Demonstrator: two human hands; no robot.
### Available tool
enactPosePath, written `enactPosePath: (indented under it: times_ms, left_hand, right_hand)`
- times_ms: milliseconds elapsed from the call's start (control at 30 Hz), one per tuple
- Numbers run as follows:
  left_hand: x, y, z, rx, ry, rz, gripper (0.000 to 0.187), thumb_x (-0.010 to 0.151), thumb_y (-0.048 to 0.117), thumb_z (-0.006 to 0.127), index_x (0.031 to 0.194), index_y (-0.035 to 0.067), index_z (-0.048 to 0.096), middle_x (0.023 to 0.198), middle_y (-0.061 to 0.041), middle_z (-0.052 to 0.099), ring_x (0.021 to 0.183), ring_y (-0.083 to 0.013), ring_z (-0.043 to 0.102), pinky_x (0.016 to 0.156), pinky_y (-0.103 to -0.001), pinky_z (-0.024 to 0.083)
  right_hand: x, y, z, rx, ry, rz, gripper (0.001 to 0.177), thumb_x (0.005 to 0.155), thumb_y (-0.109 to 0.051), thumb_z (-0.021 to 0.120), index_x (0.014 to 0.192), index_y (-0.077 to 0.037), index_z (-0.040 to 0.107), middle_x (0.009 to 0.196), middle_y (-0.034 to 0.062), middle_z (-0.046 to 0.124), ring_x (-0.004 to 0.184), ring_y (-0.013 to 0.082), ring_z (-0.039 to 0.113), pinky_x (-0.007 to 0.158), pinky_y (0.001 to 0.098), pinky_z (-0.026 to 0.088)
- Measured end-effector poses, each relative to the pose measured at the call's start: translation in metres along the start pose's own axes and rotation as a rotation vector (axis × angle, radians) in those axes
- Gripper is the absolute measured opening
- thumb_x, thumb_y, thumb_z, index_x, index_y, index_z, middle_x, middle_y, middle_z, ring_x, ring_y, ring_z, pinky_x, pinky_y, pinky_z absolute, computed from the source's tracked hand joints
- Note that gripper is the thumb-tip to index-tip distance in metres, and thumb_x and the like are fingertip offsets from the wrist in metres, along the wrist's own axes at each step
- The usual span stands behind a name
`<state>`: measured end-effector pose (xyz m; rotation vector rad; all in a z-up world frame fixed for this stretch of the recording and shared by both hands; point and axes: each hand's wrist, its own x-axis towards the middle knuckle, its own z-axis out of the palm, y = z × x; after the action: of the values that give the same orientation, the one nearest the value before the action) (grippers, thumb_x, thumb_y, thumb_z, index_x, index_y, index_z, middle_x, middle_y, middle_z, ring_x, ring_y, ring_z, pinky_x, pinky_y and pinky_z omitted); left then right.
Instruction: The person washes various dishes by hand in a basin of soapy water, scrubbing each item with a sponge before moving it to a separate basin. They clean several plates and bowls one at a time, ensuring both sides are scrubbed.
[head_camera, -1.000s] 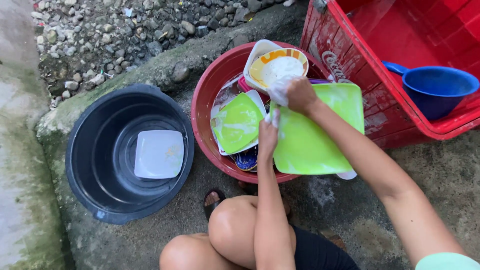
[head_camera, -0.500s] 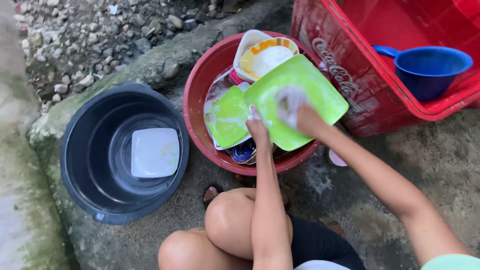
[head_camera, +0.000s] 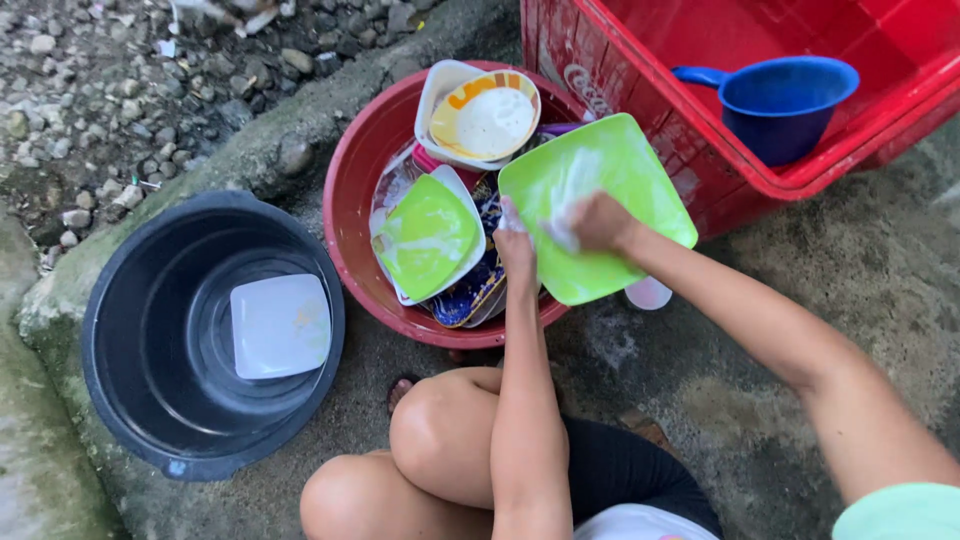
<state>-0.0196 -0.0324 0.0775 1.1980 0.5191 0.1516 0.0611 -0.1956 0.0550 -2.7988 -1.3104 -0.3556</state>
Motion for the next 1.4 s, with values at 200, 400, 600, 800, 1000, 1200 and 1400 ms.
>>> enactPosePath:
  times_ms: [200, 400, 600, 800, 1000, 1200, 1400]
  left_hand:
    - [0.003, -0.018, 0.005, -0.009, 0.045, 0.016, 0.064, 0.108, 0.05, 0.043, 0.104, -0.007, 0.071, 0.083, -0.004, 0.07, 0.071, -0.0123, 0.057, 0.064, -0.031, 0.049]
    - [0.011, -0.036, -0.001, 0.063, -0.087, 0.043, 0.059, 0.107, 0.049, 0.044, 0.107, -0.003, 0.071, 0.081, -0.001, 0.067, 0.072, -0.0098, 0.052, 0.061, -0.032, 0.045]
    - [0.011, -0.022, -0.01, 0.172, -0.086, 0.082, 0.069, 0.113, 0.053, 0.044, 0.093, -0.008, 0.07, 0.074, -0.004, 0.06, 0.067, -0.0135, 0.048, 0.058, -0.034, 0.041]
    - [0.026, -0.013, -0.033, 0.146, -0.328, -0.017, 0.04, 0.099, 0.034, 0.058, 0.116, 0.0, 0.07, 0.101, -0.005, 0.073, 0.088, -0.0141, 0.065, 0.082, -0.033, 0.051]
    - [0.002, 0.035, -0.033, 0.214, -0.515, -0.088, 0.034, 0.099, 0.028, 0.062, 0.118, 0.002, 0.07, 0.098, -0.003, 0.072, 0.086, -0.0126, 0.064, 0.078, -0.031, 0.052]
    - [-0.004, 0.037, -0.021, 0.274, -0.295, 0.039, 0.036, 0.109, 0.029, 0.056, 0.117, -0.002, 0.072, 0.084, -0.004, 0.065, 0.073, -0.0128, 0.052, 0.065, -0.032, 0.044]
    - [-0.004, 0.046, -0.022, 0.113, -0.217, 0.117, 0.037, 0.107, 0.029, 0.054, 0.121, -0.002, 0.067, 0.092, -0.002, 0.071, 0.079, -0.0105, 0.06, 0.072, -0.032, 0.051]
  right_hand:
    - [0.01, 0.032, -0.02, -0.027, 0.016, 0.237, 0.018, 0.106, -0.028, 0.057, 0.105, -0.016, 0.071, 0.082, 0.0142, 0.07, 0.071, 0.0316, 0.069, 0.064, 0.0474, 0.054]
    - [0.034, -0.034, -0.032, 0.285, 0.24, 0.097, 0.035, 0.1, -0.029, 0.057, 0.132, -0.016, 0.06, 0.123, 0.0214, 0.064, 0.113, 0.0333, 0.062, 0.102, 0.0511, 0.041]
    - [0.065, 0.026, -0.078, 0.182, 0.386, 0.376, 0.029, 0.104, -0.03, 0.062, 0.082, -0.013, 0.071, 0.083, 0.009, 0.072, 0.075, 0.0305, 0.069, 0.072, 0.0479, 0.049]
    - [0.079, 0.048, -0.084, 0.118, 0.368, -0.018, 0.036, 0.108, -0.032, 0.061, 0.076, -0.018, 0.071, 0.07, 0.0058, 0.068, 0.054, 0.0244, 0.063, 0.05, 0.0388, 0.047]
    - [0.084, 0.004, -0.095, 0.102, 0.218, -0.31, 0.023, 0.1, -0.037, 0.068, 0.087, -0.018, 0.074, 0.064, 0.0046, 0.066, 0.055, 0.0252, 0.065, 0.053, 0.0404, 0.05]
    - [0.086, -0.02, -0.121, 0.265, 0.411, -0.203, 0.027, 0.099, -0.03, 0.066, 0.118, -0.012, 0.071, 0.103, 0.0083, 0.073, 0.1, 0.0253, 0.069, 0.096, 0.0458, 0.05]
    - [0.104, 0.011, -0.124, 0.459, 0.361, 0.44, 0.027, 0.109, -0.035, 0.061, 0.1, -0.012, 0.071, 0.084, 0.008, 0.073, 0.08, 0.0256, 0.07, 0.078, 0.0437, 0.053]
